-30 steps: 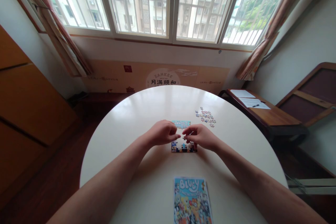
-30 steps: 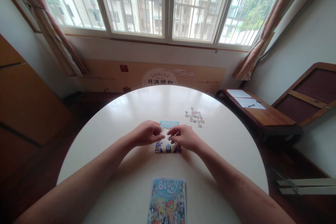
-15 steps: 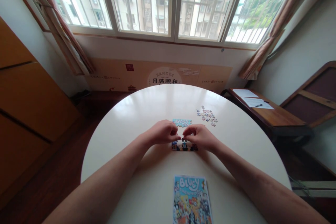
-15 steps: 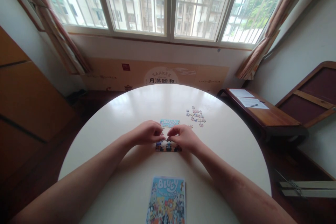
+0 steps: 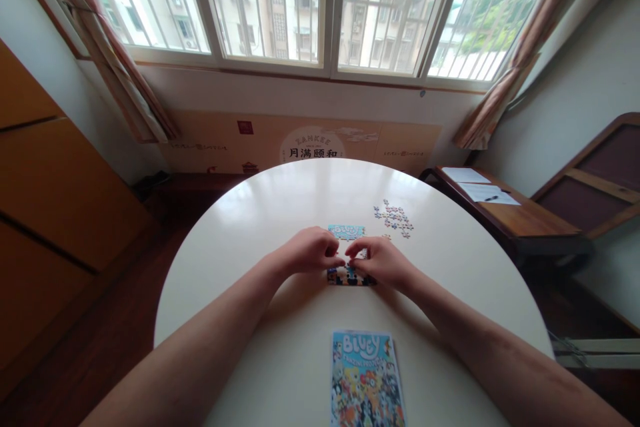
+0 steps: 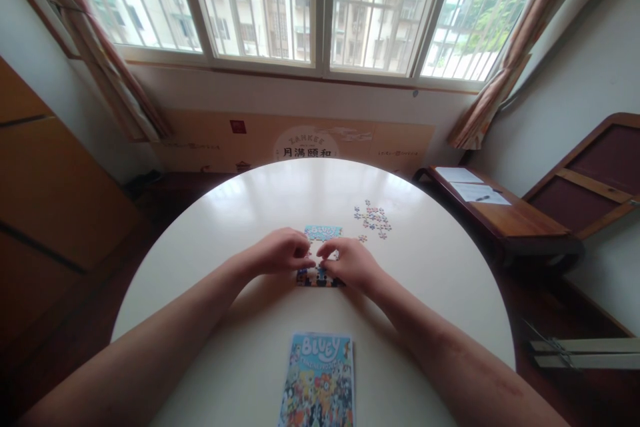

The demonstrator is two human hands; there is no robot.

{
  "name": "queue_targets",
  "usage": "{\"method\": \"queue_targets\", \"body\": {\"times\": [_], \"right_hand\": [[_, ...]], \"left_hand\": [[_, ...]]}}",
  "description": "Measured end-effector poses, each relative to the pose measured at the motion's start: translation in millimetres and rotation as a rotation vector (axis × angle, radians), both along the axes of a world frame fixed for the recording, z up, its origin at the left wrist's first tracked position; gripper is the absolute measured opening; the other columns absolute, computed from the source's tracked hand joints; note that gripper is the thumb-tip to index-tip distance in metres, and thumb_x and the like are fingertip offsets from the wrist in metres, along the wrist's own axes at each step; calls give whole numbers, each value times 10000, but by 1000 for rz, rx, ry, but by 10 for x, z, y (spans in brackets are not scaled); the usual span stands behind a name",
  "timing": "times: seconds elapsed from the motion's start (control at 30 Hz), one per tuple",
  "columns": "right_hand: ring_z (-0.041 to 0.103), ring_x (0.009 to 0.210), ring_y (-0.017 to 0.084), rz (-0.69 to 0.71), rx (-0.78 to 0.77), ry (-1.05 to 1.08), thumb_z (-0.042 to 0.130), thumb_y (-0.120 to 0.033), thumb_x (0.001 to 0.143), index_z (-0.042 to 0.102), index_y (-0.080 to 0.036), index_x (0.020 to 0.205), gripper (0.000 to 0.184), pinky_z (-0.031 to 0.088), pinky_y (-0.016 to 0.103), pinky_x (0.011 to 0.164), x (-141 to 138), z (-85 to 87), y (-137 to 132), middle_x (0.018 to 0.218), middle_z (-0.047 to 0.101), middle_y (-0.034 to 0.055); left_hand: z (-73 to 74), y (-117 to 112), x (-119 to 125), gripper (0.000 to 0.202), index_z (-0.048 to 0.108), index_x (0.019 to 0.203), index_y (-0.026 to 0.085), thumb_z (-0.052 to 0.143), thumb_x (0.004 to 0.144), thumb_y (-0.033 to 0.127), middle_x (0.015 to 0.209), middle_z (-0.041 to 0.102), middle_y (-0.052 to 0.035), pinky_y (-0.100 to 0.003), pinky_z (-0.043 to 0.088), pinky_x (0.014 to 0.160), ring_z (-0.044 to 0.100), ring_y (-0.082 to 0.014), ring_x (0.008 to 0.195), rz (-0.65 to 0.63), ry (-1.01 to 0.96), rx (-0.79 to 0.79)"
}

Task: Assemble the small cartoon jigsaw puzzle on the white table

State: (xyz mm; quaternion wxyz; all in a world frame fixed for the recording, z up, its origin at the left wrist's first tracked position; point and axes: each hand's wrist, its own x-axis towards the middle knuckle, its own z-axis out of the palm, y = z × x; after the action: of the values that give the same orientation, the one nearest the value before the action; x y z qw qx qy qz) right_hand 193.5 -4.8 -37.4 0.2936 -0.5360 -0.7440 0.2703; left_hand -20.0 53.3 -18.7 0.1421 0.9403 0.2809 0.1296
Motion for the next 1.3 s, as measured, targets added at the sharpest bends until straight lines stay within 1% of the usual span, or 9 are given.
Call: {"method": "queue_targets", "body": {"times": [0.2,0.27,0.37,0.47,0.57,0.67,0.83,1.07,1.3], "right_hand": [[636,708,166,-29,64,-71,673,-252,815,782,-257,918,150,477,300,697,176,201,-1,861,768,0],[649,718,170,33,38,-147,678,-242,810,785,-261,884,132,469,294,692,247,286,-19,833,764,-5],[664,713,164,211,5,-255,667,-183,790,795,-280,845,169,450,277,682,302,375,-61,788,761,-23],[675,718,165,344,14,-329,646,-137,781,812,-304,893,260,432,270,673,298,427,-98,803,775,-24],[678,737,169,406,26,-377,643,-137,798,809,-333,999,326,413,269,664,274,465,-124,875,789,-9],[654,697,158,445,18,-385,661,-150,807,810,-348,1002,315,391,266,644,261,490,-145,822,780,-9],[646,690,156,460,4,-404,666,-214,838,814,-354,975,245,401,272,657,265,500,-162,799,772,-14],[659,684,158,441,20,-356,652,-193,825,817,-340,975,267,416,269,655,257,486,-180,794,778,-10],[663,701,159,432,40,-373,641,-177,815,814,-320,984,280,420,268,649,239,506,-175,826,782,-8]], "left_hand": [[6,-10,22,265,615,645,175,723,812,350,689,600,16,-248,305,566,467,-110,597,56,-40,57],[13,-27,34,174,681,717,190,734,805,330,760,641,8,-240,333,583,513,-113,622,53,-52,48],[4,-54,59,47,752,811,229,738,800,272,830,673,5,-235,374,620,566,-119,674,21,-55,17],[-26,-70,86,120,789,868,264,729,785,203,842,680,6,-238,400,644,584,-121,691,-14,-67,-20],[-48,-78,100,238,808,876,286,685,766,115,812,674,10,-236,409,639,586,-119,684,-42,-88,-55],[-52,-81,100,345,816,847,296,626,723,36,785,663,16,-234,414,633,583,-113,674,-41,-106,-79],[-43,-82,92,417,824,835,314,585,674,11,756,650,21,-238,418,627,564,-109,648,-61,-107,-83],[-41,-69,85,486,824,843,346,559,639,-8,742,647,28,-228,406,617,555,-110,650,-76,-60,-50],[-2,-81,93,461,814,848,350,559,659,15,770,656,26,-234,396,622,569,-121,670,-70,5,-15]]}}
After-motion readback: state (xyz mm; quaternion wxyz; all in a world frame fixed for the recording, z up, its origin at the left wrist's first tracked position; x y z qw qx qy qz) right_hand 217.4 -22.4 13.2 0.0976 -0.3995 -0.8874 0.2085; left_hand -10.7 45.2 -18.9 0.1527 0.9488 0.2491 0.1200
